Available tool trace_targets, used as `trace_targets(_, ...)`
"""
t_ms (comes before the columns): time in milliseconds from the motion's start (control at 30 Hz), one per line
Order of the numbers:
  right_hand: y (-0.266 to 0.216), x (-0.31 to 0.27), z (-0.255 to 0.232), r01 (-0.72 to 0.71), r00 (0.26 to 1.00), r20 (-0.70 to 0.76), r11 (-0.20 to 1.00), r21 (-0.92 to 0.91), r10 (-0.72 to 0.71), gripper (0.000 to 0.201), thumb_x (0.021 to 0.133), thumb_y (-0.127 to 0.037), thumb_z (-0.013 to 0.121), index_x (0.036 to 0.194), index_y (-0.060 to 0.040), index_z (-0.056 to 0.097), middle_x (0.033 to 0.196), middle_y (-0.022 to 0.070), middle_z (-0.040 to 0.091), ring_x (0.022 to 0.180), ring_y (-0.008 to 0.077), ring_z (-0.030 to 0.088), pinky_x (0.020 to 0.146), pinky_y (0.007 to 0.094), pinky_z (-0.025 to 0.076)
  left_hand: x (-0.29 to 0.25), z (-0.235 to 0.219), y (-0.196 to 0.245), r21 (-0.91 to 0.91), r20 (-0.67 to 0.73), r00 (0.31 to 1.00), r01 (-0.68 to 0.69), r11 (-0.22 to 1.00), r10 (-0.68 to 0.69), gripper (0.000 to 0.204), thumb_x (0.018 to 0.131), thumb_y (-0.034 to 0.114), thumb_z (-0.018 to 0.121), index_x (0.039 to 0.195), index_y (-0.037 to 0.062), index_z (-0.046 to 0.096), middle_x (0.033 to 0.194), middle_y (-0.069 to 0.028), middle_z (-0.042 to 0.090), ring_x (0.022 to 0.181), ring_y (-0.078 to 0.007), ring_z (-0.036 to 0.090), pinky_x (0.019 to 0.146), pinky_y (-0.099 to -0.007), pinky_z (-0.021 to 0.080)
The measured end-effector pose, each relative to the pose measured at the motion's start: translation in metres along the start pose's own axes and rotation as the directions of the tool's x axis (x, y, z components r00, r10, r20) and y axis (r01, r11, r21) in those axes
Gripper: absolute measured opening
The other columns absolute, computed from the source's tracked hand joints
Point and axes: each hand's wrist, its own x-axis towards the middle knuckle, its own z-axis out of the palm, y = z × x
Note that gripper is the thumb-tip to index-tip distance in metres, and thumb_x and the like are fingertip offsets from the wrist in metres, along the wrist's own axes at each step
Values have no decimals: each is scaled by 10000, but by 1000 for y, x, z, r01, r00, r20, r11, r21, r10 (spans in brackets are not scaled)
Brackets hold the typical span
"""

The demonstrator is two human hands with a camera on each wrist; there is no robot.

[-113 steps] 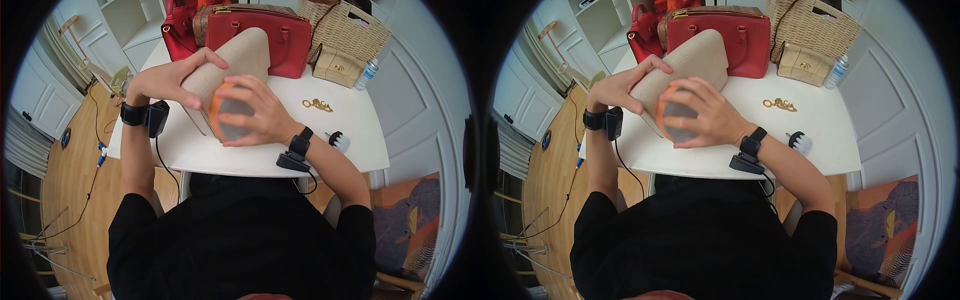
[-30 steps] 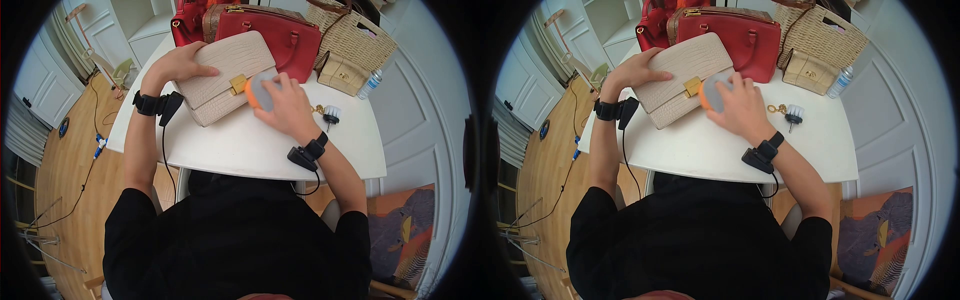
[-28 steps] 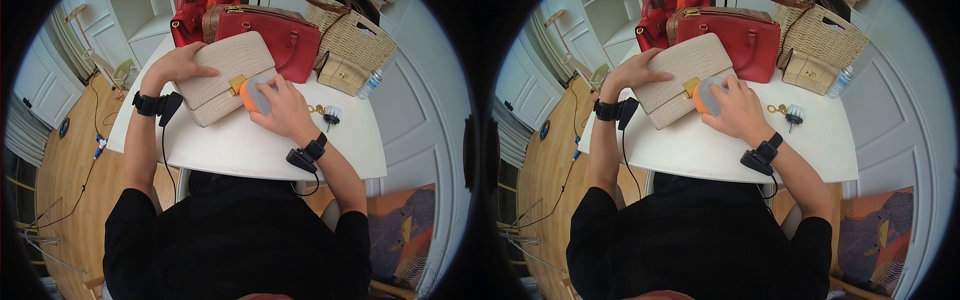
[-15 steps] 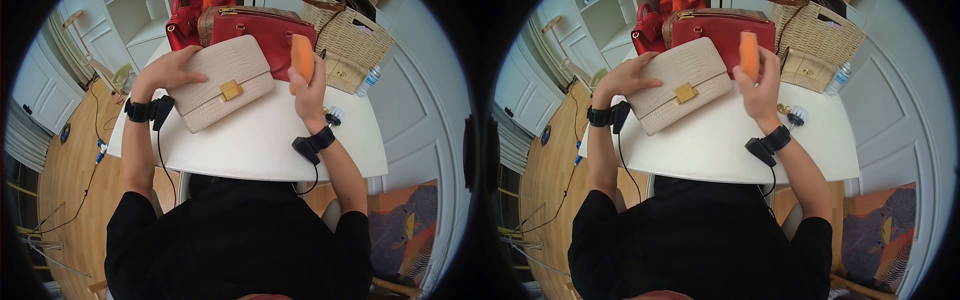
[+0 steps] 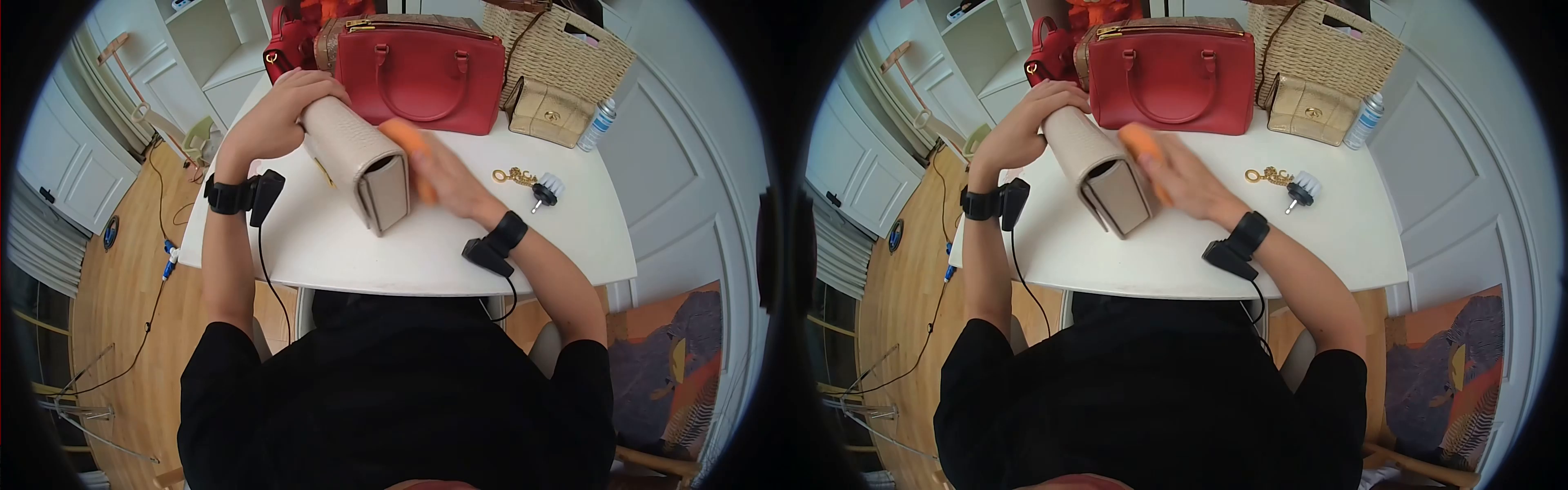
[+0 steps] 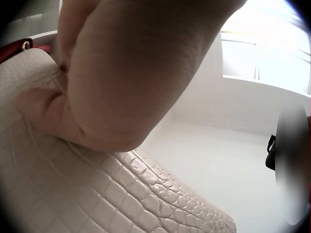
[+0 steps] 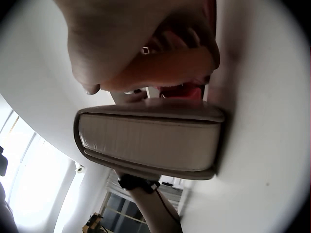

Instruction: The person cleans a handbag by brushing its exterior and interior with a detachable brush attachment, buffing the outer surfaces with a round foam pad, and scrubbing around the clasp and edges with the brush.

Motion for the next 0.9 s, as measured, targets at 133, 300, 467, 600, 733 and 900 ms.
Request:
trace_targets(133, -1, -4, 7, 97, 994, 71, 987, -128, -89, 670, 1037, -480, 519, 1507, -5, 460, 1418, 211, 513, 1300, 333, 540, 1104, 384, 415, 4, 14, -13, -166, -116, 989, -107, 980, 88, 745, 560, -247, 448, 1196, 70, 670, 1322, -87, 630, 1402, -329, 455, 1191, -459, 331)
trace_targets(300, -21, -6, -7, 429, 865, -86, 818, -383, -494, 818, 862, -483, 722, 1502, -34, 485, 1482, 221, 458, 1337, 375, 509, 1089, 462, 453, 7, 18, -13, -186, -129, 988, -103, 977, 80, 693, 578, -227, 474, 1173, 66, 674, 1267, -77, 638, 1329, -328, 489, 1169, -434, 343)
trace_targets(467, -42, -11, 1, 628, 719, 48, 618, -472, -693, 930, 604, -313, 864, 1465, -151, 553, 1467, 211, 452, 1308, 420, 512, 1046, 499, 492, 8, 23, -16, -142, -161, 983, -116, 983, 93, 654, 587, -206, 499, 1153, 67, 683, 1202, -71, 642, 1243, -314, 514, 1138, -417, 357)
trace_targets(600, -43, -9, 0, 608, 739, 57, 627, -487, -672, 932, 583, -266, 889, 1451, -178, 563, 1467, 192, 448, 1296, 402, 519, 1029, 485, 507, 9, 26, -15, -186, -194, 979, -97, 978, 60, 701, 548, -224, 469, 1129, 92, 701, 1152, -70, 675, 1234, -307, 538, 1165, -423, 298)
trace_targets(733, -39, -7, -1, 612, 702, 52, 565, -553, -710, 932, 584, -296, 906, 1445, -182, 567, 1466, 185, 450, 1282, 392, 525, 1016, 485, 514, 9, 26, -13, -173, -202, 978, -94, 980, 58, 704, 555, -217, 465, 1138, 97, 701, 1158, -71, 674, 1243, -307, 537, 1178, -426, 282)
trace_targets(900, -32, -6, -5, 577, 737, 19, 613, -540, -676, 946, 644, -375, 881, 1485, -147, 513, 1449, 206, 449, 1258, 396, 541, 1001, 479, 516, 9, 28, -14, -153, -195, 979, -95, 984, 64, 641, 594, -191, 507, 1150, 71, 689, 1232, -69, 651, 1283, -310, 507, 1156, -423, 344)
